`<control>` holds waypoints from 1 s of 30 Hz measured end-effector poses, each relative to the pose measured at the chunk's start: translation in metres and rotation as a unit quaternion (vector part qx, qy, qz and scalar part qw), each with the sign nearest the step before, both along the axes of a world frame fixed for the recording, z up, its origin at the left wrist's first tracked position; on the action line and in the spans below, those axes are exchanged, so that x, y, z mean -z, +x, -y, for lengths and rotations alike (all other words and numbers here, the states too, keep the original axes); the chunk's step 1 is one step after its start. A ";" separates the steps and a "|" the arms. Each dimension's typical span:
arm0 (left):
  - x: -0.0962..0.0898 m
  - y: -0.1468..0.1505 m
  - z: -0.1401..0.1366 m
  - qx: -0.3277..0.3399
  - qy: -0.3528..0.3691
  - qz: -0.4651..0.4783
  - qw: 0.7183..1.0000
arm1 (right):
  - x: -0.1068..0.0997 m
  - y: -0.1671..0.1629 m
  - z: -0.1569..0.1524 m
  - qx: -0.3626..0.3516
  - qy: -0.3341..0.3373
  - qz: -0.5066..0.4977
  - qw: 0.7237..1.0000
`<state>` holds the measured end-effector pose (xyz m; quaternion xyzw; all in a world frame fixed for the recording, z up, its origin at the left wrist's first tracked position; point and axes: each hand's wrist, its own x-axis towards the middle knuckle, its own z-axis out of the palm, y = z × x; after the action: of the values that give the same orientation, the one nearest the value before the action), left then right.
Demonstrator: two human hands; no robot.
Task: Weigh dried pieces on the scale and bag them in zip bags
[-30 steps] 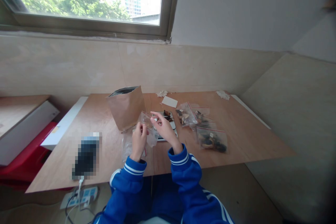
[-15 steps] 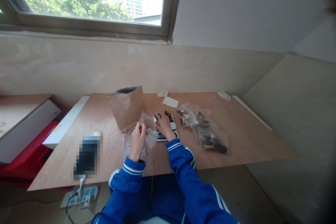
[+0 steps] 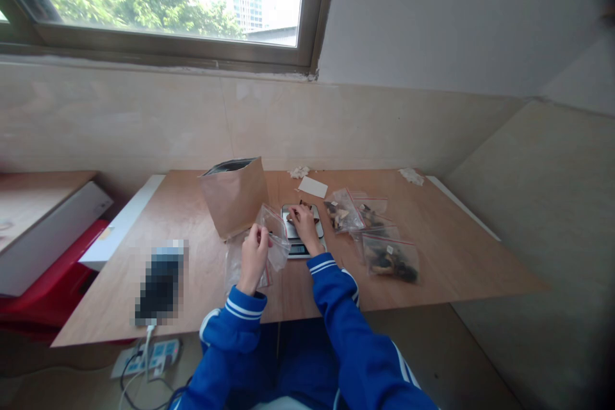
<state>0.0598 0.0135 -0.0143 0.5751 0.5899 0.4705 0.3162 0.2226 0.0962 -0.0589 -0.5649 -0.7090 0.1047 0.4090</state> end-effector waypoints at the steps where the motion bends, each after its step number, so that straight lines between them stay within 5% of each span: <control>1: 0.001 0.000 0.000 0.000 0.002 0.000 1.000 | -0.006 -0.002 0.002 -0.004 0.012 -0.040 0.999; 5: 0.002 0.002 0.000 -0.001 0.004 0.002 1.000 | -0.036 -0.014 0.010 -0.021 0.034 -0.215 0.976; 10: 0.002 0.003 0.001 0.002 0.008 0.007 1.000 | -0.075 -0.036 0.022 -0.031 -0.021 -0.454 0.890; 13: 0.003 0.003 0.001 0.006 0.010 0.006 1.000 | -0.094 -0.043 0.029 -0.054 -0.042 -0.510 0.857; 17: 0.003 0.003 0.001 0.005 0.004 0.008 1.000 | -0.110 -0.043 0.036 -0.060 -0.036 -0.526 0.848; 27: 0.000 0.004 0.004 0.039 0.035 0.004 0.999 | -0.094 -0.060 0.028 -0.083 -0.080 -0.593 0.797; 30: 0.001 0.003 0.005 0.047 0.049 0.000 0.998 | -0.088 -0.063 0.025 -0.077 -0.091 -0.589 0.799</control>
<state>0.0632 0.0084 -0.0158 0.6167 0.5386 0.4835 0.3097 0.1598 0.0712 0.0291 -0.3725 -0.3599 0.5121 0.6851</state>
